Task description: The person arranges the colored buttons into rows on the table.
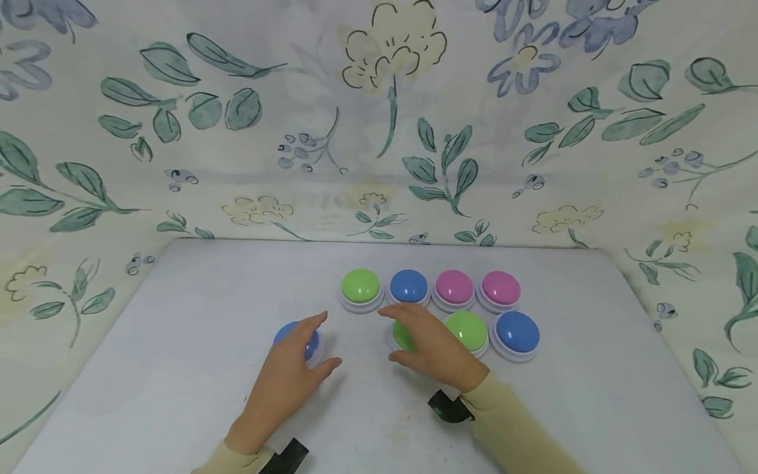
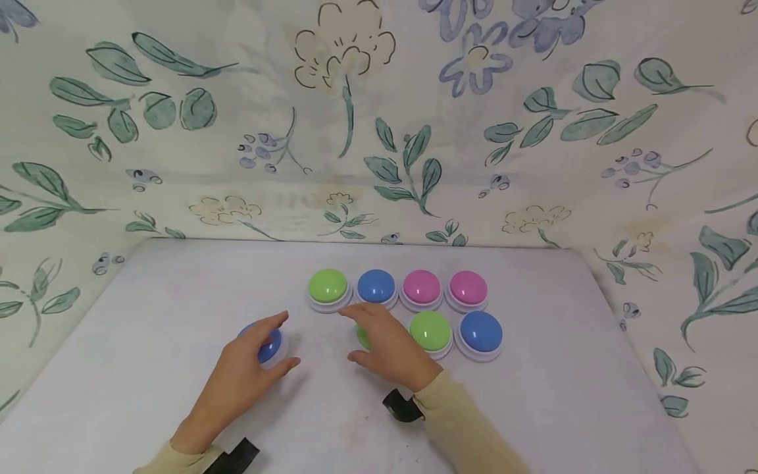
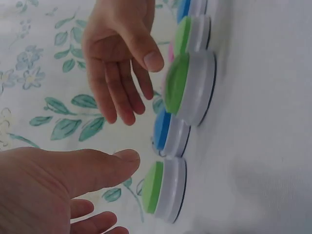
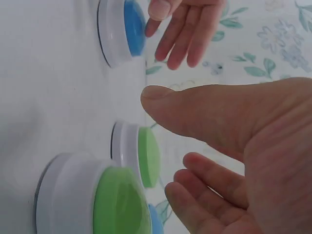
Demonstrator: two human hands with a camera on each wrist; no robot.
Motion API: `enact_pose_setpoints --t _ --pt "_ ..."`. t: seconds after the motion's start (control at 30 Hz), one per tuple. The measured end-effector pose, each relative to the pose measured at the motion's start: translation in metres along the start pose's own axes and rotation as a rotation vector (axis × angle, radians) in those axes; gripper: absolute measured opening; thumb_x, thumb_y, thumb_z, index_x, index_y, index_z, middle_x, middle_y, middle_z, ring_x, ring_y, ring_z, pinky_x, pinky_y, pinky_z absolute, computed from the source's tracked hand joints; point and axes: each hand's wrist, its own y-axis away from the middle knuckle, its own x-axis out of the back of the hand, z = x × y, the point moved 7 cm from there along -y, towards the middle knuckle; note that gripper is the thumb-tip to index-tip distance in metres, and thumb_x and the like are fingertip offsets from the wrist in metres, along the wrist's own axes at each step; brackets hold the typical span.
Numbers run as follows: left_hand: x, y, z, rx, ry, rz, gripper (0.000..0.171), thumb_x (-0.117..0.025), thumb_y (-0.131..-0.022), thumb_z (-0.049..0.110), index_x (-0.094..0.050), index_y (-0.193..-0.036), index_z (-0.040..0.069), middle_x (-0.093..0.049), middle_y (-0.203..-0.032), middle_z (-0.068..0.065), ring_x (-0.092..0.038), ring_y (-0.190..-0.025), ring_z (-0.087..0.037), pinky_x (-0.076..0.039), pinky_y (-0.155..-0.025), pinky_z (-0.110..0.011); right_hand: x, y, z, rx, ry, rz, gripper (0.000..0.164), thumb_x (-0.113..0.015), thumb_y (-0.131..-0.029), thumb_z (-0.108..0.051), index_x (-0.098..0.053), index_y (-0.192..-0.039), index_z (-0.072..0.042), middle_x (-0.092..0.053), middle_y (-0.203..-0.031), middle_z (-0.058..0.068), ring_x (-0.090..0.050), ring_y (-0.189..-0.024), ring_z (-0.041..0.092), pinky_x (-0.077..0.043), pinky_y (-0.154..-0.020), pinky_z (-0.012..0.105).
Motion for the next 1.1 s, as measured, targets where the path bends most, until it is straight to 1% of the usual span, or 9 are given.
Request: enact_pose_setpoints --t 0.1,0.17,0.43,0.6,0.8,0.93,1.1 --pt "0.007 0.002 -0.004 -0.015 -0.018 0.030 0.072 -0.089 -0.075 0.013 -0.056 -0.137 -0.002 -0.061 -0.135 -0.020 -0.058 -0.124 -0.040 -0.050 -0.100 -0.054 -0.002 -0.004 -0.009 0.069 0.006 0.016 0.067 -0.084 -0.083 -0.013 -0.054 -0.143 -0.010 -0.055 -0.143 0.007 -0.047 -0.136 0.026 -0.043 -0.111 0.041" --pt "0.010 0.003 -0.006 -0.017 -0.024 0.038 0.072 -0.089 -0.074 0.012 -0.056 -0.137 -0.003 -0.060 -0.135 -0.021 -0.059 -0.123 -0.039 -0.051 -0.100 -0.054 -0.003 -0.007 -0.012 0.089 0.007 0.026 0.066 -0.084 -0.083 -0.014 -0.055 -0.142 -0.010 -0.055 -0.143 0.006 -0.047 -0.136 0.025 -0.043 -0.112 0.040" --pt "0.025 0.006 -0.011 -0.026 -0.046 0.066 0.072 -0.089 -0.074 0.010 -0.056 -0.137 -0.003 -0.060 -0.134 -0.022 -0.061 -0.119 -0.042 -0.053 -0.093 -0.059 -0.016 -0.019 -0.024 0.077 -0.001 0.015 0.064 -0.083 -0.084 -0.014 -0.056 -0.142 -0.011 -0.056 -0.141 0.005 -0.049 -0.134 0.023 -0.044 -0.111 0.037" --pt "0.030 0.009 -0.020 -0.017 -0.071 0.068 0.073 -0.088 -0.075 0.012 -0.054 -0.138 -0.004 -0.059 -0.135 -0.024 -0.059 -0.120 -0.045 -0.051 -0.094 -0.061 -0.027 -0.025 -0.033 0.101 -0.007 0.022 0.064 -0.083 -0.084 -0.014 -0.055 -0.142 -0.009 -0.056 -0.142 0.006 -0.050 -0.133 0.022 -0.044 -0.111 0.033" --pt "0.034 0.013 -0.032 -0.005 -0.091 0.080 0.073 -0.088 -0.076 0.014 -0.053 -0.138 -0.004 -0.058 -0.135 -0.025 -0.057 -0.121 -0.046 -0.050 -0.095 -0.062 -0.041 -0.033 -0.042 0.097 -0.032 0.017 0.064 -0.082 -0.085 -0.016 -0.055 -0.143 -0.010 -0.053 -0.146 0.005 -0.048 -0.136 0.020 -0.042 -0.111 0.030" --pt "0.037 0.016 -0.039 0.023 -0.099 0.065 0.076 -0.088 -0.077 0.017 -0.051 -0.140 -0.003 -0.055 -0.138 -0.025 -0.054 -0.125 -0.047 -0.047 -0.099 -0.064 -0.048 -0.037 -0.046 0.102 -0.045 0.009 0.065 -0.082 -0.085 -0.017 -0.054 -0.143 -0.010 -0.052 -0.147 0.006 -0.048 -0.136 0.020 -0.043 -0.110 0.026" --pt "0.036 0.019 -0.053 0.079 -0.099 -0.009 0.082 -0.087 -0.078 0.022 -0.047 -0.145 -0.001 -0.050 -0.143 -0.026 -0.048 -0.130 -0.048 -0.044 -0.101 -0.066 -0.055 -0.041 -0.049 0.107 -0.048 -0.002 0.067 -0.082 -0.085 -0.021 -0.052 -0.145 -0.010 -0.050 -0.148 0.006 -0.049 -0.134 0.018 -0.042 -0.108 0.023"
